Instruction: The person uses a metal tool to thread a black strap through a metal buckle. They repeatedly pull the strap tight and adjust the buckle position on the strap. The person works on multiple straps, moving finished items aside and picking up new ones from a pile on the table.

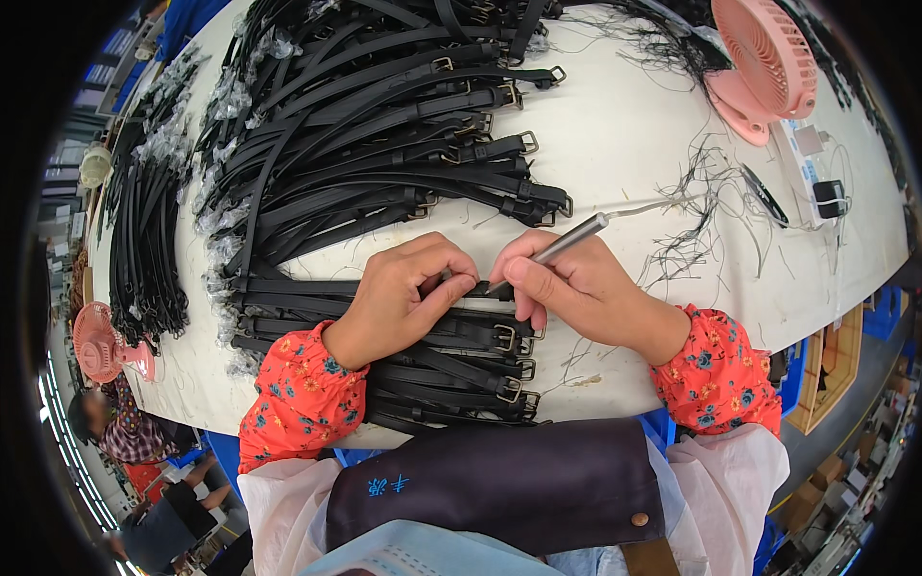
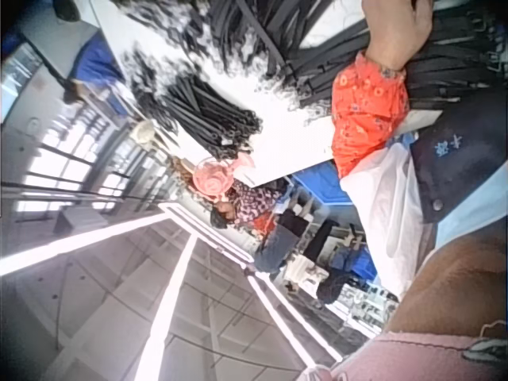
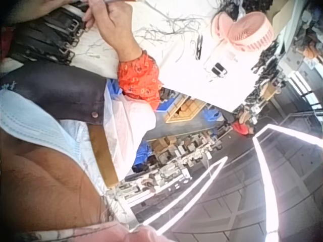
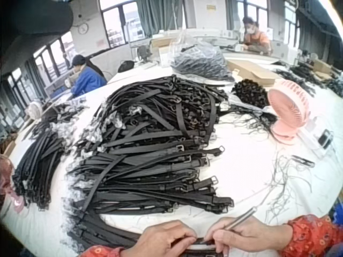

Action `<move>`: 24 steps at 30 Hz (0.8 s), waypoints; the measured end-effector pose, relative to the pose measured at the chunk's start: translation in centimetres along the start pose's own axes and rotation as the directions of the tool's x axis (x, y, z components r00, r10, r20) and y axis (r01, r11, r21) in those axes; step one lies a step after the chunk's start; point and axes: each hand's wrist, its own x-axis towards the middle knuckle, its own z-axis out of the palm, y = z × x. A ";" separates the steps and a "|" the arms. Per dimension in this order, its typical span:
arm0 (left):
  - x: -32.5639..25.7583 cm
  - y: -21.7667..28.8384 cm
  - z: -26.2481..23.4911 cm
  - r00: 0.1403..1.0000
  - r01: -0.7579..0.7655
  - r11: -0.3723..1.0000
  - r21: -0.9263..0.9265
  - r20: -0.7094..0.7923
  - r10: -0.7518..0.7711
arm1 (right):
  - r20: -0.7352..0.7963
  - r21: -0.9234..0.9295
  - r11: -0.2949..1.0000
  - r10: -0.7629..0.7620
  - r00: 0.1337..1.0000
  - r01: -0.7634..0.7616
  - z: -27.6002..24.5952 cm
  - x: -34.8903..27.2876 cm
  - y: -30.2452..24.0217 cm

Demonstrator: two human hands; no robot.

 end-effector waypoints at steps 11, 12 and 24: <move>0.0 0.0 -0.1 1.000 0.020 1.000 0.002 0.011 -0.020 | 0.002 -0.003 1.000 -0.006 1.000 0.006 0.0 0.0 0.1; 0.0 0.1 -0.1 1.000 0.025 1.000 0.001 0.011 -0.025 | -0.001 -0.001 1.000 -0.008 1.000 0.008 0.0 0.0 0.1; -0.1 0.3 -1.0 0.994 0.060 0.998 -0.028 0.094 -0.057 | -0.029 0.010 1.000 -0.014 0.999 0.014 -0.1 0.0 0.1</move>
